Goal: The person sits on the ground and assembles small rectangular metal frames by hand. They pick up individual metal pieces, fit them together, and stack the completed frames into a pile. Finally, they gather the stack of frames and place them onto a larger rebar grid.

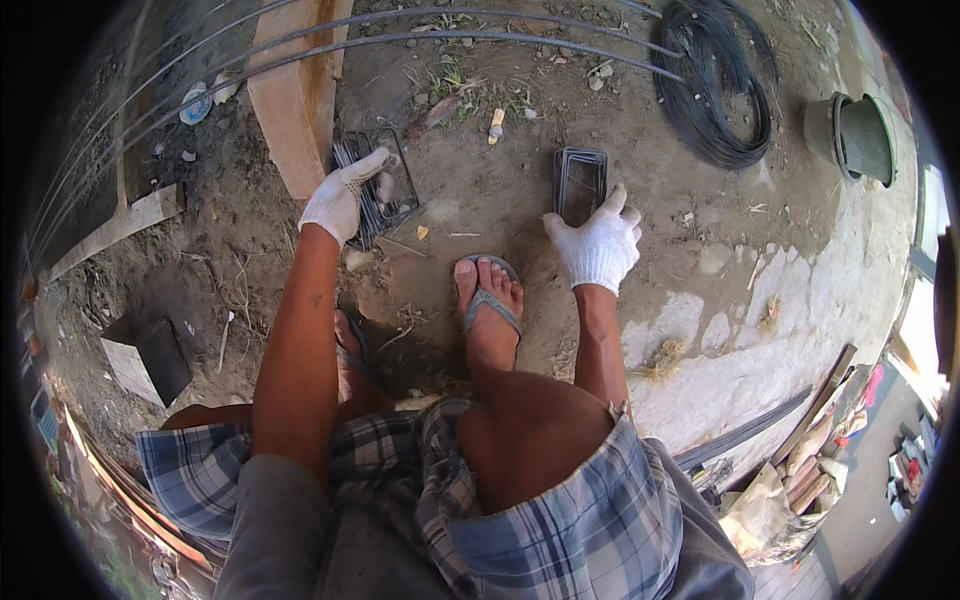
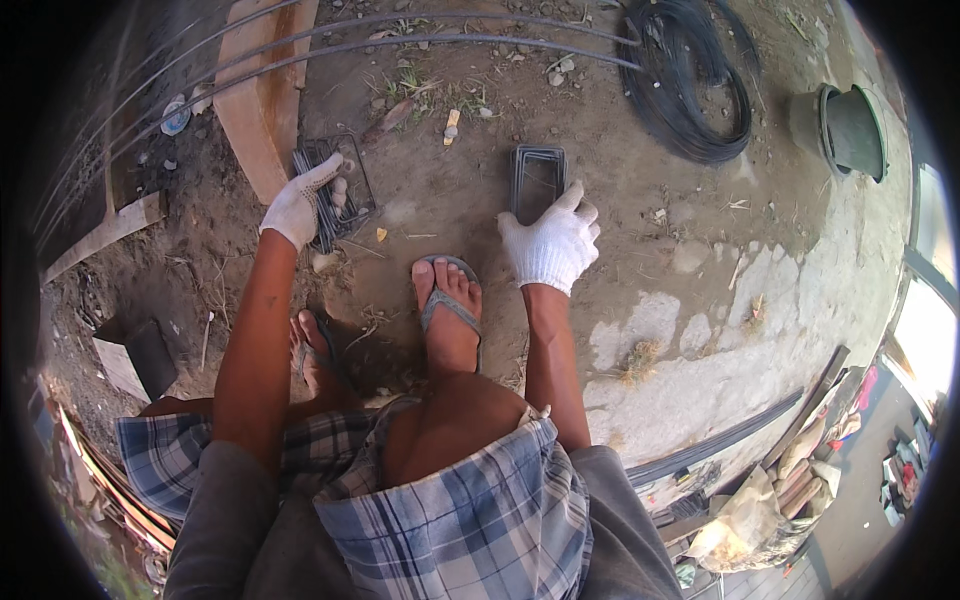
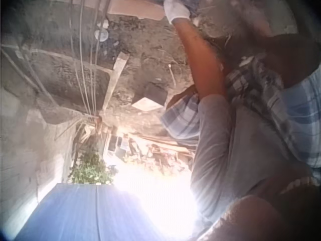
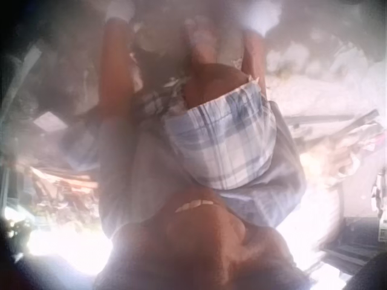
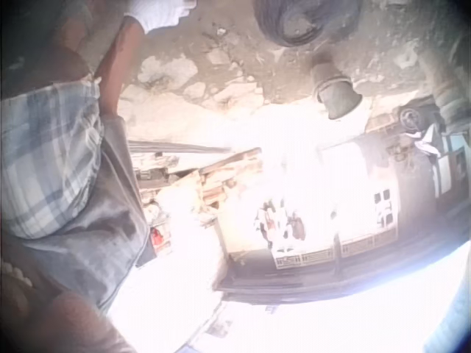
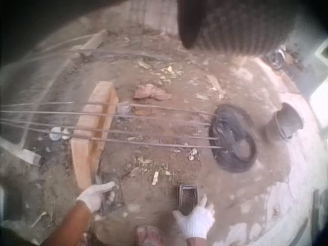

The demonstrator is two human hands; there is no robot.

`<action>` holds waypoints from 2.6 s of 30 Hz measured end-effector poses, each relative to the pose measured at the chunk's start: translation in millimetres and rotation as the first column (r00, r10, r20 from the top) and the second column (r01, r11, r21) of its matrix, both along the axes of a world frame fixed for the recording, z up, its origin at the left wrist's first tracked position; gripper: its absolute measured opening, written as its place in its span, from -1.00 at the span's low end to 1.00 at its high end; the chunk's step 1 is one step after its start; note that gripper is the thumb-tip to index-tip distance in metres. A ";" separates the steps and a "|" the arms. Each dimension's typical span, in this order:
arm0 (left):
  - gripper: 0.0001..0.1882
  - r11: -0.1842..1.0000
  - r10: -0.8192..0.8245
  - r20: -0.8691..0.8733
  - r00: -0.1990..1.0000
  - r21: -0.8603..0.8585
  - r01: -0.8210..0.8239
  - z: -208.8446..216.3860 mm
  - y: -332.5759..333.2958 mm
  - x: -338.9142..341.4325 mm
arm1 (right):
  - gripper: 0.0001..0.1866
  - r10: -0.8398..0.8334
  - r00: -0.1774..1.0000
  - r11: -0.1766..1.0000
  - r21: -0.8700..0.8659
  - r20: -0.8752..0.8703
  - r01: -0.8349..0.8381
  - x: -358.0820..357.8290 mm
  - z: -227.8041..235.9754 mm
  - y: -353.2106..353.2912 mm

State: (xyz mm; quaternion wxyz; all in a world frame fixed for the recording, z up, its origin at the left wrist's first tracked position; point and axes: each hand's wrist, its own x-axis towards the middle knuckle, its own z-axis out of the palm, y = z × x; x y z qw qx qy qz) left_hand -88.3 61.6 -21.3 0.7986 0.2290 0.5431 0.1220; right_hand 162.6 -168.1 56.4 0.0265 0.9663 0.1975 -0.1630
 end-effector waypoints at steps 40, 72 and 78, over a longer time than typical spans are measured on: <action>-0.69 0.996 -0.082 -0.037 0.996 -0.050 0.080 6.8 -7.9 9.8 | -0.70 0.067 0.129 0.291 0.143 -0.989 0.946 -105.3 -79.0 40.3; -0.76 0.980 -0.194 0.045 0.980 -0.026 0.195 -6.4 -0.3 -0.4 | 0.07 0.259 0.812 0.892 0.452 -0.523 0.007 -113.7 -38.0 55.6; -0.76 0.983 -0.172 0.085 0.981 -0.045 0.176 -6.4 -0.5 -1.9 | 0.03 0.269 0.803 0.917 0.396 -0.532 -0.044 -107.8 -38.1 60.9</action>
